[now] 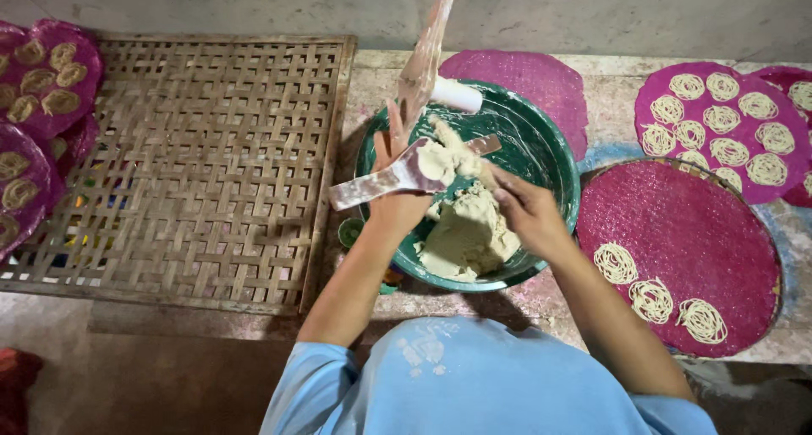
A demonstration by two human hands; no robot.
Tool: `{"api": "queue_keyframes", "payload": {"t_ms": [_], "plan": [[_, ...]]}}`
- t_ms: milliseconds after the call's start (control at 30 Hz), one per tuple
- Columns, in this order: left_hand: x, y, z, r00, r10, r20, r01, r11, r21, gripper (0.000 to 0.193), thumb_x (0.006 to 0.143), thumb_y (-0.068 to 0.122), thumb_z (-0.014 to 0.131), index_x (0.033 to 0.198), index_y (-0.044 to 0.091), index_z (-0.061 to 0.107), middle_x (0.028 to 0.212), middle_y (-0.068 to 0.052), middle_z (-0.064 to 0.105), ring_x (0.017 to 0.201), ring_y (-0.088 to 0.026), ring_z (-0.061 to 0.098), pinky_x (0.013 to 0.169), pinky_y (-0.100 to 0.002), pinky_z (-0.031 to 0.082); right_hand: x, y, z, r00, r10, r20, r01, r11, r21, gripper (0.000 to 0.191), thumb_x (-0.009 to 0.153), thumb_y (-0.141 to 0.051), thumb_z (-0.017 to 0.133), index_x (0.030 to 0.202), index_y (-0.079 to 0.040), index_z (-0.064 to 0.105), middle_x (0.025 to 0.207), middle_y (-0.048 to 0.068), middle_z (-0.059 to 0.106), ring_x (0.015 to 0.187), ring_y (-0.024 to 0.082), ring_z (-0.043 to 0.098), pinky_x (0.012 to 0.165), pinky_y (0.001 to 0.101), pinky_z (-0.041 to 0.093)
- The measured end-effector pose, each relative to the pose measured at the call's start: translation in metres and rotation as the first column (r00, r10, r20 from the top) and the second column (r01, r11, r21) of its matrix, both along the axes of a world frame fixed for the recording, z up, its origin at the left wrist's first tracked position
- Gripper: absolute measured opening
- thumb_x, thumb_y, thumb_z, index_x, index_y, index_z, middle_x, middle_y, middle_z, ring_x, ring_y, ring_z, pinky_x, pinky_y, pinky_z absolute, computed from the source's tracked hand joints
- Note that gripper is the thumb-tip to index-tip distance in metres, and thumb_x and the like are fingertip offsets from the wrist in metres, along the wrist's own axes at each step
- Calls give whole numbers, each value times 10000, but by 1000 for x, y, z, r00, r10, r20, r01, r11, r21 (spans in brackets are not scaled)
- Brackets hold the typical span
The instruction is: The person uses a manual noodle press to extrude dough into spiral shapes onto a pink tray. They repeatedly scoop dough from a green bucket, load it into the press, and squeeze out noodles, then scrape the press clean and repeat.
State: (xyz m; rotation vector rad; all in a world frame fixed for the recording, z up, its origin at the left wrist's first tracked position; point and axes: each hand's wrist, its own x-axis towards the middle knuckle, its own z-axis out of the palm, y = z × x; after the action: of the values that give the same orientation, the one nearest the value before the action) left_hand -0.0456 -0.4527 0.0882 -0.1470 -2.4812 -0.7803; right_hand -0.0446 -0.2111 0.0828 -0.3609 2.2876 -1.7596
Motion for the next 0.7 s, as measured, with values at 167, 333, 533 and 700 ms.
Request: {"api": "queue_keyframes", "payload": {"t_ms": [167,333,533,700], "plan": [[-12,1,-13,994,95,-48,-99,989,-112,710,807,255,833,1441,20,616,1602,-363,232,1207,-548,502,841,-530,560,22,-8,-17,943,115,-312,-53,978,200,417,1047,-158,582,1457,-77,581,847,38,661,714,69,518,650,256,486],[-31,-30,-36,974,68,216,-179,817,548,308,831,230,777,1084,71,703,1058,-157,725,910,-250,675,775,-412,542,47,23,-16,983,178,-53,-156,945,286,434,1013,-171,577,1438,-100,629,827,164,671,715,194,561,677,312,505],[4,18,-82,839,-521,158,-73,179,981,238,857,219,685,821,-15,712,903,-109,707,762,-186,650,667,-335,528,28,44,20,837,300,-457,-184,942,281,679,1051,-409,424,1620,-71,273,1633,223,233,1485,402,293,1179,558,323],[68,109,-114,509,-860,-30,66,4,998,368,841,146,722,1132,-63,635,1067,-124,701,1000,-230,643,868,-379,523,47,66,48,966,180,-187,-254,511,-821,825,1052,-644,481,1594,-55,279,1557,194,401,1448,342,450,1117,540,516]]}}
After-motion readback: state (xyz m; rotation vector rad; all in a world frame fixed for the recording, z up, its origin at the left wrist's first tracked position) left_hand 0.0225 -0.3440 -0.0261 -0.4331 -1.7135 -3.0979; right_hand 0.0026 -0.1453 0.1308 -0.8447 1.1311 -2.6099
